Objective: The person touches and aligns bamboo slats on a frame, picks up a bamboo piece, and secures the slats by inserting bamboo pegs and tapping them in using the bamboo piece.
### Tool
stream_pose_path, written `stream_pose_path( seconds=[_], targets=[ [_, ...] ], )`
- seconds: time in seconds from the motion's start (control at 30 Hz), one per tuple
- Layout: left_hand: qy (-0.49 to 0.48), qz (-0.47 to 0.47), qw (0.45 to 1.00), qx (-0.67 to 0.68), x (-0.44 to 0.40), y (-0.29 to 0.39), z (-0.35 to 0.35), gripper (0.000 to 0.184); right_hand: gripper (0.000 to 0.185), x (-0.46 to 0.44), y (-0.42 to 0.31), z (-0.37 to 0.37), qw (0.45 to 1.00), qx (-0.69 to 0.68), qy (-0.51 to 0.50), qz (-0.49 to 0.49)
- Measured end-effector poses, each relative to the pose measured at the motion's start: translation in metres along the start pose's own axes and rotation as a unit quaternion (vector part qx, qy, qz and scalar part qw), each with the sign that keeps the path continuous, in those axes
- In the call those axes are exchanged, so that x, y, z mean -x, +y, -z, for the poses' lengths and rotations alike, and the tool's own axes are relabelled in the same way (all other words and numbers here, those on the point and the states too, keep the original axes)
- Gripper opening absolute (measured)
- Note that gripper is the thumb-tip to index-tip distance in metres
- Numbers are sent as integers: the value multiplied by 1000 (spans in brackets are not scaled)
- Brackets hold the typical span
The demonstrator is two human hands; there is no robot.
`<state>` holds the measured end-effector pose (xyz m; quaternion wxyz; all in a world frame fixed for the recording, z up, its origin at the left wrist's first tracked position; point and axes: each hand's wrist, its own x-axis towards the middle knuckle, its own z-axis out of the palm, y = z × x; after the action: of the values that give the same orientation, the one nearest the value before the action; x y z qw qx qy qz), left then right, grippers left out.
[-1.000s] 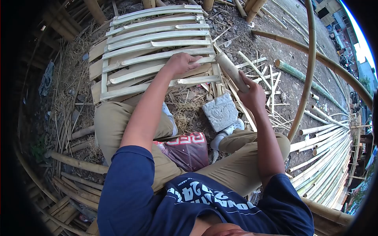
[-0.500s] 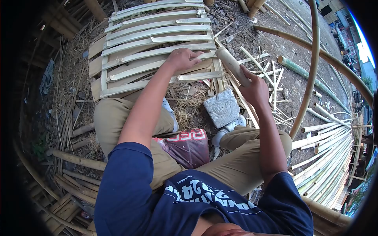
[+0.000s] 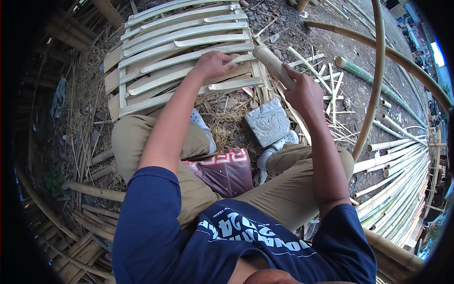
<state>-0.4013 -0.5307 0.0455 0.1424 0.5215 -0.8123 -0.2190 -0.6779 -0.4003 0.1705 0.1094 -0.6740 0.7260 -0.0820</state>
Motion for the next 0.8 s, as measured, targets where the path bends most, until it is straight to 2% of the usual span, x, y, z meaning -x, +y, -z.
stream_pose_path(
  seconds=[0.1, 0.23, 0.47, 0.57, 0.63, 0.8],
  targets=[
    [0, 0, 1000, 17, -1, -1, 1, 47, 69, 2, 2, -7, 997, -6, 58, 56],
    [0, -3, 999, 39, 2, 2, 5, 48, 72, 4, 9, -7, 998, -28, 30, 46],
    [-35, 51, 996, 67, 11, 23, 21, 51, 74, 5, 10, 10, 999, -37, -33, 13],
    [-49, 61, 992, 98, 14, 28, 23, 50, 74, 8, 10, 19, 997, -71, -14, 26],
    [-42, 35, 990, 133, 13, 24, 20, 53, 72, 11, 8, 31, 996, -85, -2, 24],
    [-58, 34, 995, -77, 4, 32, 28, 54, 69, 10, 8, 49, 993, -117, 20, 25]
  ],
)
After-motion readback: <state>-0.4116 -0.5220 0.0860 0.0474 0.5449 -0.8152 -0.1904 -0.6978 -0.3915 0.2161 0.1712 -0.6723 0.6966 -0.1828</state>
